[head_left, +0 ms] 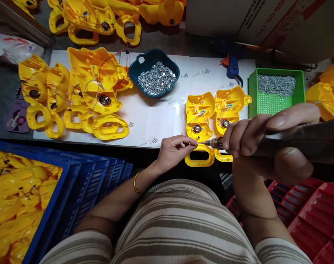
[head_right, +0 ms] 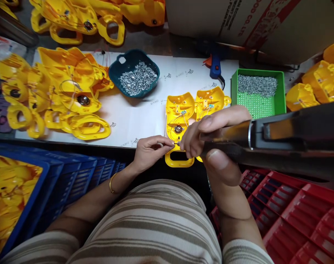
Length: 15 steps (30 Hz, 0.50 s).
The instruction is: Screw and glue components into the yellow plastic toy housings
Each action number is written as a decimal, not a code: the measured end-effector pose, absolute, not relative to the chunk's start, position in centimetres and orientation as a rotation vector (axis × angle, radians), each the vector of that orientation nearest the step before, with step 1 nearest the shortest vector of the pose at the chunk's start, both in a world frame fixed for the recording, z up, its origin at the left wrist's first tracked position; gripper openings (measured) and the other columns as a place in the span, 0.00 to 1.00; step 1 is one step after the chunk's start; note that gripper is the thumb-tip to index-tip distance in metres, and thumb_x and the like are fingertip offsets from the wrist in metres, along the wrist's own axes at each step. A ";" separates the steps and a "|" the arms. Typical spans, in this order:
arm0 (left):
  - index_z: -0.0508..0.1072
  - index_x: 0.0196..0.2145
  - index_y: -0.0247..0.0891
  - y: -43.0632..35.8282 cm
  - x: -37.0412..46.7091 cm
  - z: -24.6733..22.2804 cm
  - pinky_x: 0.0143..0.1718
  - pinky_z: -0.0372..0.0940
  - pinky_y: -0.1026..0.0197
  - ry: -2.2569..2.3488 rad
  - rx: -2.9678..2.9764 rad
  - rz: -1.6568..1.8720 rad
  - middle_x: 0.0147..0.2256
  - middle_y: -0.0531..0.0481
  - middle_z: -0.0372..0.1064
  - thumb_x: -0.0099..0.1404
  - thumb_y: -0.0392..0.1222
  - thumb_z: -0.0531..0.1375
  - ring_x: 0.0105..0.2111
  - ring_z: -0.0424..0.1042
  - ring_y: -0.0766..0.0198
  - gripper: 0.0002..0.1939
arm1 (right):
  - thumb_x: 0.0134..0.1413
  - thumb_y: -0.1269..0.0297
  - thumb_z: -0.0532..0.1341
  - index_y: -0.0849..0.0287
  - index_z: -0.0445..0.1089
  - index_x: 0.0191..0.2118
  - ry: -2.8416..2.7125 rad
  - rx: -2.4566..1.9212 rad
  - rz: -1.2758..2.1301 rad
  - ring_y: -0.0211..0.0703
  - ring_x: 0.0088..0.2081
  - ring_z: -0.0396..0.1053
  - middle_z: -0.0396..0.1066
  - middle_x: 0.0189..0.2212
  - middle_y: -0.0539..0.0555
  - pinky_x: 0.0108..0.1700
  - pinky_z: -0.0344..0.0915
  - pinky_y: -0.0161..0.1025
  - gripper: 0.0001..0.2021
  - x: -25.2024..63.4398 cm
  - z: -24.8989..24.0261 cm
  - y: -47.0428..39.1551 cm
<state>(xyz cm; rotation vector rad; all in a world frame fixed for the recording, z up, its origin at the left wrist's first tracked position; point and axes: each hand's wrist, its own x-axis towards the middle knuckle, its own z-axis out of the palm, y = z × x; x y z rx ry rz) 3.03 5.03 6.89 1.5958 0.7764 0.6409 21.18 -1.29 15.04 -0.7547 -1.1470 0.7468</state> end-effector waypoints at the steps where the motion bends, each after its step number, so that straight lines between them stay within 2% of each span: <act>1: 0.79 0.29 0.37 4.9 3.0 6.8 0.26 0.67 0.68 0.773 1.591 0.641 0.30 0.49 0.78 0.58 0.39 0.66 0.28 0.75 0.67 0.03 | 0.55 0.57 0.61 0.48 0.68 0.44 -1.155 -0.740 0.755 0.37 0.18 0.63 0.63 0.18 0.45 0.24 0.68 0.40 0.10 21.3 14.9 -1.3; 3: 0.79 0.32 0.38 4.7 3.1 6.8 0.26 0.68 0.68 0.787 1.573 0.632 0.31 0.49 0.78 0.58 0.40 0.66 0.29 0.76 0.66 0.04 | 0.54 0.57 0.61 0.47 0.68 0.44 -1.151 -0.734 0.778 0.38 0.18 0.64 0.63 0.18 0.45 0.24 0.67 0.40 0.11 21.4 14.9 -1.4; 6: 0.77 0.41 0.39 4.5 3.3 6.8 0.22 0.67 0.69 0.808 1.550 0.598 0.33 0.49 0.79 0.59 0.42 0.66 0.31 0.78 0.63 0.12 | 0.53 0.56 0.63 0.47 0.69 0.43 -1.109 -0.785 0.810 0.38 0.18 0.64 0.63 0.19 0.45 0.24 0.67 0.41 0.11 21.1 15.1 -1.7; 9: 0.75 0.48 0.40 4.5 3.3 6.7 0.23 0.68 0.69 0.779 1.565 0.591 0.34 0.48 0.79 0.60 0.42 0.65 0.33 0.79 0.62 0.18 | 0.54 0.58 0.62 0.48 0.71 0.43 -1.067 -0.802 0.803 0.39 0.18 0.64 0.63 0.19 0.46 0.22 0.67 0.41 0.10 20.7 15.2 -1.7; 12: 0.74 0.50 0.40 4.5 3.2 6.5 0.25 0.69 0.68 0.740 1.622 0.608 0.36 0.47 0.79 0.61 0.40 0.64 0.33 0.79 0.62 0.19 | 0.54 0.58 0.62 0.48 0.72 0.44 -1.081 -0.725 0.752 0.38 0.15 0.62 0.60 0.17 0.45 0.18 0.63 0.39 0.11 20.4 14.7 -1.1; 15: 0.73 0.52 0.40 4.6 3.0 6.4 0.25 0.69 0.69 0.679 1.728 0.665 0.39 0.46 0.79 0.62 0.38 0.63 0.33 0.79 0.64 0.19 | 0.53 0.56 0.63 0.46 0.71 0.43 -1.105 -0.697 0.746 0.39 0.14 0.60 0.59 0.15 0.44 0.18 0.63 0.40 0.11 20.2 14.4 -0.6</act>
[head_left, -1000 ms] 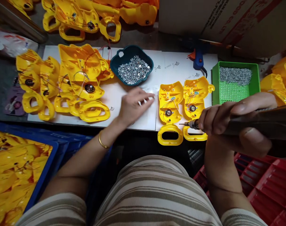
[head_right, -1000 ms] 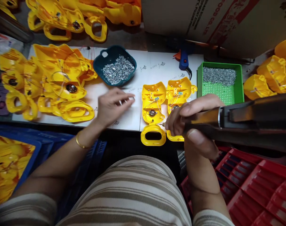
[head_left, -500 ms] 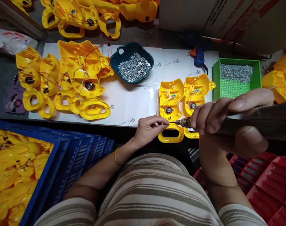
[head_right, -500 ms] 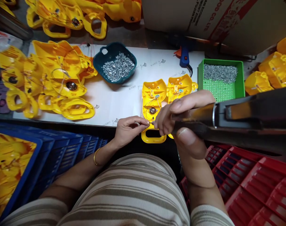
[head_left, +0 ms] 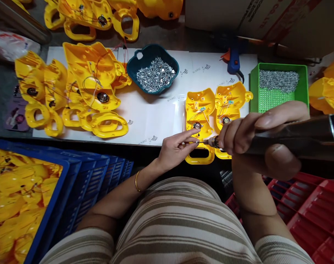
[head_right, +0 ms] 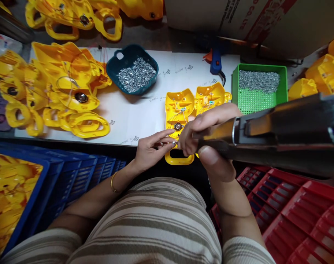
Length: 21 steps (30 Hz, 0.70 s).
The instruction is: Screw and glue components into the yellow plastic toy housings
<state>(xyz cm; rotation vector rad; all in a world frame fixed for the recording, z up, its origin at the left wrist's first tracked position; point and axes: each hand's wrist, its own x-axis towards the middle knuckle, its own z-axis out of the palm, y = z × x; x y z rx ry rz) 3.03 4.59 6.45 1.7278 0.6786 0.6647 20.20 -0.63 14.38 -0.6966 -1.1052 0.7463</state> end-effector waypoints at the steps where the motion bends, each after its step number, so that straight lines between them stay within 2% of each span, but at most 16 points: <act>1: 0.73 0.53 0.39 4.6 3.0 6.5 0.26 0.69 0.69 0.650 1.786 0.691 0.39 0.46 0.79 0.63 0.38 0.63 0.33 0.79 0.64 0.19 | 0.53 0.56 0.63 0.46 0.71 0.42 -1.104 -0.700 0.759 0.39 0.14 0.60 0.59 0.15 0.44 0.19 0.63 0.40 0.10 20.1 14.4 -0.6; 6: 0.71 0.55 0.38 4.9 2.7 7.2 0.34 0.71 0.68 0.533 2.067 0.792 0.35 0.47 0.78 0.65 0.35 0.60 0.30 0.76 0.67 0.20 | 0.52 0.61 0.64 0.51 0.69 0.38 -1.031 -0.674 0.771 0.36 0.15 0.59 0.58 0.17 0.44 0.17 0.60 0.37 0.07 19.1 15.0 -0.9; 12: 0.69 0.57 0.39 4.8 2.6 7.2 0.33 0.70 0.67 0.524 2.088 0.765 0.35 0.48 0.78 0.67 0.36 0.58 0.29 0.75 0.68 0.21 | 0.50 0.57 0.65 0.49 0.70 0.38 -1.013 -0.779 0.793 0.36 0.14 0.57 0.58 0.15 0.44 0.16 0.58 0.38 0.09 18.5 14.7 -0.8; 16: 0.63 0.61 0.42 4.8 2.5 7.3 0.33 0.70 0.67 0.505 2.127 0.771 0.37 0.49 0.77 0.66 0.37 0.59 0.27 0.72 0.69 0.26 | 0.49 0.53 0.64 0.47 0.70 0.40 -1.032 -0.768 0.741 0.37 0.13 0.55 0.57 0.13 0.43 0.16 0.59 0.39 0.12 18.7 14.9 -0.7; 18: 0.62 0.61 0.44 4.9 2.3 7.3 0.36 0.70 0.65 0.560 2.176 0.831 0.42 0.47 0.75 0.64 0.40 0.61 0.31 0.72 0.67 0.28 | 0.50 0.51 0.65 0.45 0.69 0.40 -1.041 -0.831 0.780 0.39 0.14 0.58 0.59 0.14 0.44 0.19 0.62 0.41 0.12 19.3 14.9 -0.7; 21: 0.62 0.61 0.41 5.2 2.2 7.1 0.46 0.67 0.57 0.772 2.272 0.895 0.50 0.41 0.69 0.62 0.46 0.63 0.46 0.69 0.57 0.31 | 0.48 0.48 0.65 0.44 0.67 0.39 -1.027 -0.887 0.808 0.42 0.16 0.61 0.59 0.14 0.44 0.23 0.65 0.44 0.14 20.4 14.0 -0.3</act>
